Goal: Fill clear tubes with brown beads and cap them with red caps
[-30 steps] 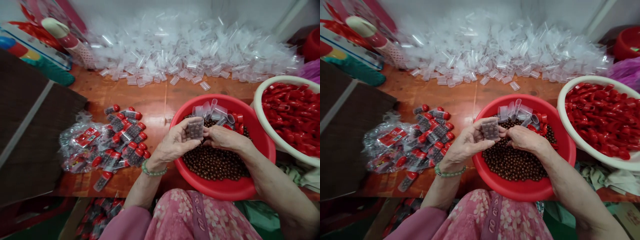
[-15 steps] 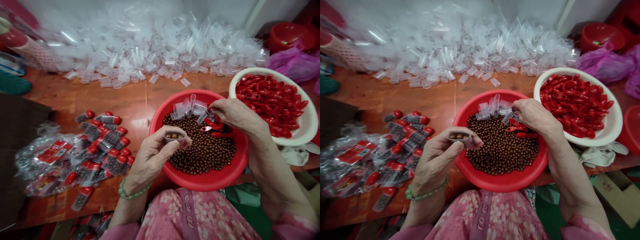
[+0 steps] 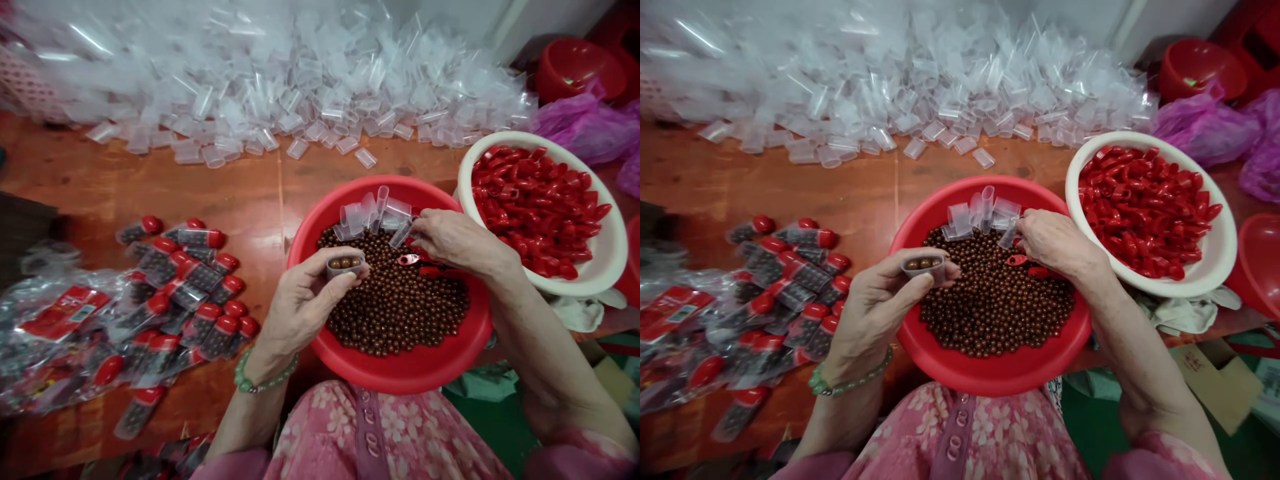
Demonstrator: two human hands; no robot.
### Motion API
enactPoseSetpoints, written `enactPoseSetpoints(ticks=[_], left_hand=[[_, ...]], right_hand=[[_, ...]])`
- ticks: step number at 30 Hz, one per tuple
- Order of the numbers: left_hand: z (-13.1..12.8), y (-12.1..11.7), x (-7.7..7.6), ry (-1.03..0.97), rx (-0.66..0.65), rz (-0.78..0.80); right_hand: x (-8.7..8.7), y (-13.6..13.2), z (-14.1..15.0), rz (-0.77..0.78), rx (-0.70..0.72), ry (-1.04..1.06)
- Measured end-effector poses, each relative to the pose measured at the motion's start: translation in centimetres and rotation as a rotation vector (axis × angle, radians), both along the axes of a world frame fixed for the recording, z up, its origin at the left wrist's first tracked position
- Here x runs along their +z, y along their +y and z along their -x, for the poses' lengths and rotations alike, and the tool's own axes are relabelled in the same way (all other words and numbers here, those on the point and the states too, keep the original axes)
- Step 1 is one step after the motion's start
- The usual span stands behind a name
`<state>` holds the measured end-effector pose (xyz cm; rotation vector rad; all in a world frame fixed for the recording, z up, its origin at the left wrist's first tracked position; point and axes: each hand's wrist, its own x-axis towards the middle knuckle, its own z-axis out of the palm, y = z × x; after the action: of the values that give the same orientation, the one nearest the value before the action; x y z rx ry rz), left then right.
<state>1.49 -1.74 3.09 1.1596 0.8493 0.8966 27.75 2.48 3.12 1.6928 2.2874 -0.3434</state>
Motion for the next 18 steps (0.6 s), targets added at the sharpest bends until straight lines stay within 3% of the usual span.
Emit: enactPoseSetpoints(ticks=[4, 11, 14, 16, 18], left_hand=[[-0.2, 0.3, -0.6, -0.053, -0.035, 0.086], [-0.1, 1.0, -1.6, -0.220, -0.149, 0.233], [0.1, 1.2, -1.8, -0.293, -0.190, 0.274], [0.1, 1.2, -1.9, -0.315, -0.208, 0.291], [0.0, 1.2, -2.0, -0.321, -0.216, 0.310]], right_hand=[[-0.7, -0.4, 0.5, 0.031, -0.035, -0.062], [-1.8, -1.3, 1.2, -0.150, -0.037, -0.091], [-1.4, -1.9, 0.2, -0.341, -0.070, 0.167], [-1.1, -2.3, -0.1, -0.429, -0.178, 0.474], [-0.8, -2.5, 0.2, -0.419, -0.331, 0.838]])
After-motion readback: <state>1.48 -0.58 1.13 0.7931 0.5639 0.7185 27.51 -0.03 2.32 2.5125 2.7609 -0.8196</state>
